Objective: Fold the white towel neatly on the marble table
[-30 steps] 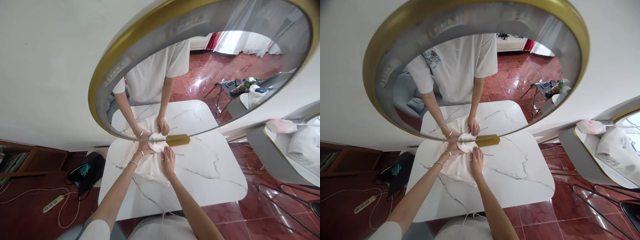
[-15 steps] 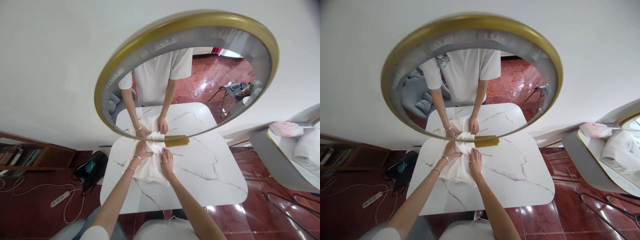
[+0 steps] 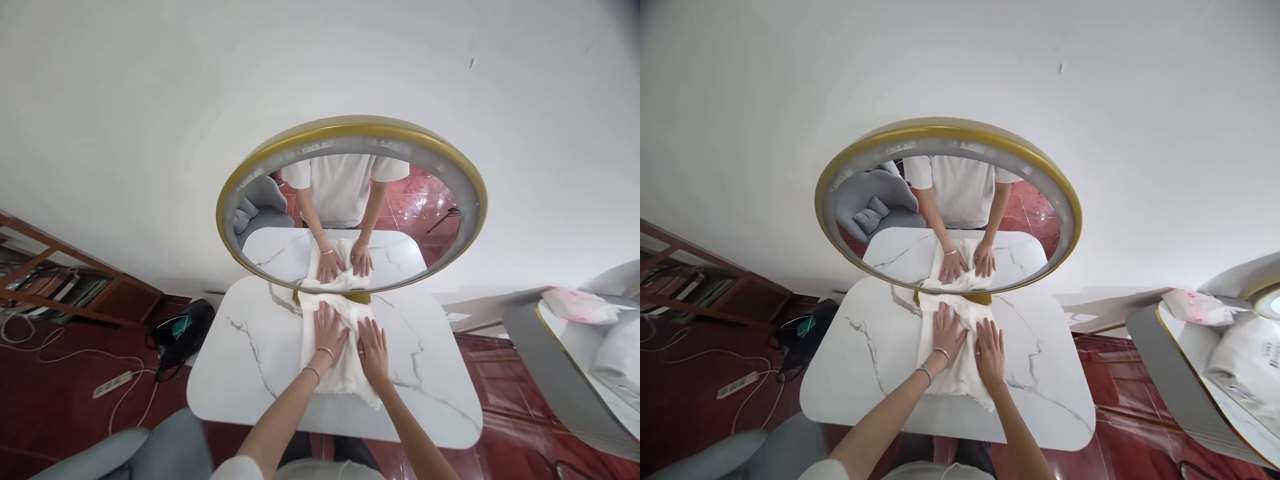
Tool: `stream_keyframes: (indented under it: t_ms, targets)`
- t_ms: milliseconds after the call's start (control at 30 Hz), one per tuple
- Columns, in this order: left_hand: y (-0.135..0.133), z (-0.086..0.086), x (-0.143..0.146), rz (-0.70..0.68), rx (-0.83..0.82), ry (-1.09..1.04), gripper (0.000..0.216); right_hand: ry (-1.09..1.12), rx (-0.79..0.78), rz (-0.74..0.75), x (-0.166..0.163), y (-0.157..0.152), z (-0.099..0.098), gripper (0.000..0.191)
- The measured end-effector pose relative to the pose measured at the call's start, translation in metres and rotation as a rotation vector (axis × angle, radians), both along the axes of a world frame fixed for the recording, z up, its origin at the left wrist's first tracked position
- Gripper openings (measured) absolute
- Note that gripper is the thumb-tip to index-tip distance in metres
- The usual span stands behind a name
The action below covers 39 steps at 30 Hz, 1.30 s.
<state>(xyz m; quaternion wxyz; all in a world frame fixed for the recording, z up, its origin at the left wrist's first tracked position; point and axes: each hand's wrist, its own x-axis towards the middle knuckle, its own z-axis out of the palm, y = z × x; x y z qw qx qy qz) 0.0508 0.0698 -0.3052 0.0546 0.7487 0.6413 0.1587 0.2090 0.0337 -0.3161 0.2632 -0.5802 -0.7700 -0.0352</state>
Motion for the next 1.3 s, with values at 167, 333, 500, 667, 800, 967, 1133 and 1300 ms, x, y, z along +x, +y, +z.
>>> stream_keyframes:
  t_ms: [167, 333, 500, 667, 800, 967, 1133, 1300]
  targets:
    - [-0.001, -0.003, 0.052, -0.130, 0.009, -0.033, 0.058, -0.009, 0.012, -0.067, 0.047, -0.007, -0.005, 0.056]
    - [-0.014, -0.001, 0.045, -0.173, -0.014, 0.005, 0.060, -0.031, 0.009, -0.036, 0.058, -0.010, -0.010, 0.057]
    - [-0.050, 0.004, 0.002, -0.049, -0.038, 0.030, 0.059, -0.032, -0.028, 0.127, 0.029, -0.021, -0.014, 0.063]
    - [-0.095, 0.005, -0.050, 0.089, -0.026, 0.095, 0.055, -0.031, -0.044, 0.253, -0.017, -0.045, -0.010, 0.059]
    - [-0.116, 0.002, -0.075, 0.126, 0.000, 0.109, 0.053, 0.003, -0.033, 0.265, -0.039, -0.064, -0.006, 0.057]
    - [-0.117, -0.002, -0.077, 0.161, 0.018, 0.079, 0.051, 0.045, -0.030, 0.227, -0.042, -0.070, -0.003, 0.048]
    - [-0.111, -0.003, -0.064, 0.191, 0.021, 0.064, 0.049, 0.141, -0.004, 0.145, -0.032, -0.060, -0.011, 0.041]
    - [-0.098, -0.006, -0.031, 0.072, 0.026, -0.018, 0.053, 0.221, 0.026, -0.072, -0.014, -0.056, -0.028, 0.039]
